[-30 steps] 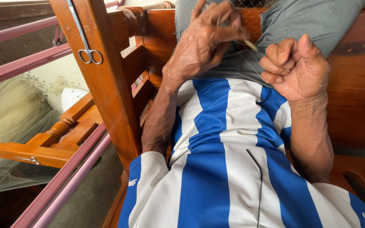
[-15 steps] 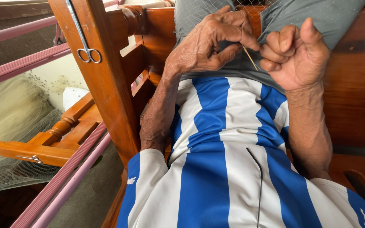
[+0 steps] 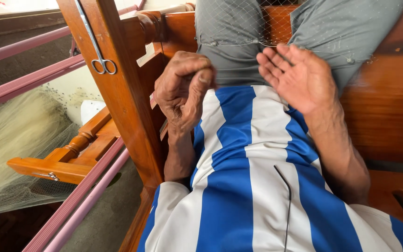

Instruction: Repairing a fishing net by weaving and knotting with a shuttle

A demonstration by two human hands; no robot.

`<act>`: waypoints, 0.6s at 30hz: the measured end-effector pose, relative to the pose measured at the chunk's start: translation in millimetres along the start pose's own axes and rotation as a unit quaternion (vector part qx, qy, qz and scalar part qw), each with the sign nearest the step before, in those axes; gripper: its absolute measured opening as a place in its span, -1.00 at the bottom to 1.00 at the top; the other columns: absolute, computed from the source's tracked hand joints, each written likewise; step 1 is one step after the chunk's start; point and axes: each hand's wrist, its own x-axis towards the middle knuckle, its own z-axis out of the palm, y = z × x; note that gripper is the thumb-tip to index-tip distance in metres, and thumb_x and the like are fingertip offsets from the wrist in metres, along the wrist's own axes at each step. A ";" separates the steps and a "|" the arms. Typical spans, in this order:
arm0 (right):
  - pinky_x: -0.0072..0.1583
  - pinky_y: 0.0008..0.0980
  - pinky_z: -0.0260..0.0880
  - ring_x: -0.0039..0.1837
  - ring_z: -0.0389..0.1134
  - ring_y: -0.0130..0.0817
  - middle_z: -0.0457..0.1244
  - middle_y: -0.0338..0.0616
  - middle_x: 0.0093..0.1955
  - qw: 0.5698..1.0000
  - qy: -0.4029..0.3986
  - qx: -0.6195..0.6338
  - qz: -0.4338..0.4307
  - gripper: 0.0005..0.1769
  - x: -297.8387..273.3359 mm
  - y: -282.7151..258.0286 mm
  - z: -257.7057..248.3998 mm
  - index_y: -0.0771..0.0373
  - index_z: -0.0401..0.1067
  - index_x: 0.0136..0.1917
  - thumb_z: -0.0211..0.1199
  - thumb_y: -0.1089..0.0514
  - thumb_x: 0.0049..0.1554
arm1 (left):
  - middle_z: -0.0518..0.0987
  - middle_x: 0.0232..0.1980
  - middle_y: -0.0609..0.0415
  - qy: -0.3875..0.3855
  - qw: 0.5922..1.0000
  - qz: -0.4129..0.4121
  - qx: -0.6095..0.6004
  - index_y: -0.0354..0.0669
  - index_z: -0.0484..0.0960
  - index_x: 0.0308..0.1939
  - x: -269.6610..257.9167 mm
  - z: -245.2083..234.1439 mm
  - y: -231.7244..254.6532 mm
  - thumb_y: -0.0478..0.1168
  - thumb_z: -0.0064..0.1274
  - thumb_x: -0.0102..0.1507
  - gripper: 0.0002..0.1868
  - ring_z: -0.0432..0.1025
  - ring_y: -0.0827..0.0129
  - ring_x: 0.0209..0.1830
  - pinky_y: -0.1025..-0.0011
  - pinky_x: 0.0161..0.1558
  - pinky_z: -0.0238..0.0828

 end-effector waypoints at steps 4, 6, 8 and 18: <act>0.41 -0.15 0.48 0.36 0.43 -0.20 0.40 -0.09 0.30 0.997 0.039 -0.015 -0.060 -0.65 32.3 3.3 12.3 0.15 0.52 0.13 0.42 0.12 0.06 | 0.54 -0.10 -0.05 -0.036 0.969 -0.118 0.213 -0.30 0.56 0.03 -0.7 -11.3 4.0 -0.27 -0.06 0.53 -0.85 0.43 0.24 -0.16 0.31 -0.09 0.38; 0.30 -0.27 0.52 0.25 0.50 -0.34 0.47 -0.19 0.21 0.998 0.027 -0.016 -0.061 -0.67 37.2 8.3 16.0 0.15 0.57 0.18 0.40 0.10 0.14 | 0.56 -0.07 -0.11 -0.095 0.938 -0.137 0.304 -0.34 0.55 0.07 -0.3 -16.8 1.9 -0.29 -0.10 0.54 -0.82 0.47 0.10 -0.12 0.19 -0.03 0.42; -0.05 -0.43 0.34 0.02 0.41 -0.43 0.39 -0.27 0.01 0.992 -0.001 -0.086 -0.095 -0.74 28.7 13.6 15.3 0.10 0.54 0.13 0.37 0.01 0.19 | 0.57 -0.45 -0.02 -0.206 0.879 -0.237 0.359 -0.18 0.56 -0.27 -3.7 -16.8 -0.1 -0.05 -0.08 0.49 -0.66 0.45 0.05 -0.50 0.10 -0.40 0.21; -0.17 -0.59 0.41 -0.11 0.42 -0.53 0.42 -0.27 0.01 0.973 -0.049 -0.182 -0.137 -0.71 41.5 22.7 -8.2 0.04 0.48 0.16 0.43 -0.01 0.21 | 0.69 0.12 -0.08 -0.343 0.896 -0.209 -0.190 -0.31 0.62 0.18 67.6 11.3 -21.4 -0.16 -0.04 0.58 -0.73 0.64 0.26 0.13 0.34 0.23 0.71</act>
